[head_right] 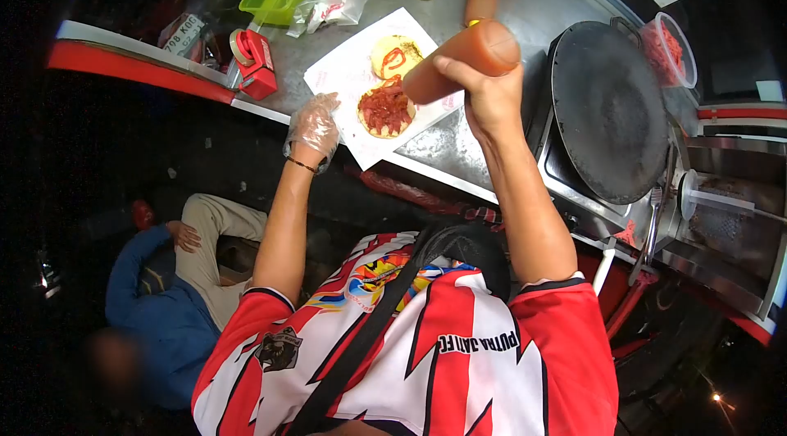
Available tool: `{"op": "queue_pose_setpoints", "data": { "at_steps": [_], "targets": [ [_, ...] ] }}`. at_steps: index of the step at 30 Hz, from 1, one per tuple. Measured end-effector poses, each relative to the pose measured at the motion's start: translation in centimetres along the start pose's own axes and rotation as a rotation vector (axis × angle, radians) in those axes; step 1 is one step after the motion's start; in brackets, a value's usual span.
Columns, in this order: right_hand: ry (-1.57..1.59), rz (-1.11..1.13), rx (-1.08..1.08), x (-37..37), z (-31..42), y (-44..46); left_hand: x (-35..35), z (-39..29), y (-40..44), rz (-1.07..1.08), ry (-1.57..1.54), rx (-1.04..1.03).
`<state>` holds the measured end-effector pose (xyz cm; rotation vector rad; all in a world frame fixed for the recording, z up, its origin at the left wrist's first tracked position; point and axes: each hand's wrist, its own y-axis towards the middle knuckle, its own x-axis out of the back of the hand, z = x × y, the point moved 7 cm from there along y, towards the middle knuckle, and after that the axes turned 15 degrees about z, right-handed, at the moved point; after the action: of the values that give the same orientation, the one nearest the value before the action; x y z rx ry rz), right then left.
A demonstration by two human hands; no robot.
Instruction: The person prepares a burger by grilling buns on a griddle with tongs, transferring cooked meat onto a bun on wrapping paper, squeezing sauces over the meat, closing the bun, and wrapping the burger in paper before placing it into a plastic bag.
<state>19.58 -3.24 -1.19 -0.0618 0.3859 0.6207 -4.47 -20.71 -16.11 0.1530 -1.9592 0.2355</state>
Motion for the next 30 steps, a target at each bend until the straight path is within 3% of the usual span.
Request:
{"op": "queue_pose_setpoints", "data": {
  "at_steps": [15, 27, 30],
  "targets": [
    [0.020, 0.107, 0.001, -3.5, 0.9, -0.4, 0.4, -0.2, -0.2, -0.107, -0.055, -0.028],
    [-0.071, 0.100, -0.031, -1.5, 2.0, -1.6, 0.3, -0.2, -0.2, -0.163, -0.024, -0.041],
    [-0.039, 0.006, 0.094, -0.6, 3.5, 0.9, -0.3, 0.5, 0.0, -0.088, -0.080, 0.032]
  ]
}}
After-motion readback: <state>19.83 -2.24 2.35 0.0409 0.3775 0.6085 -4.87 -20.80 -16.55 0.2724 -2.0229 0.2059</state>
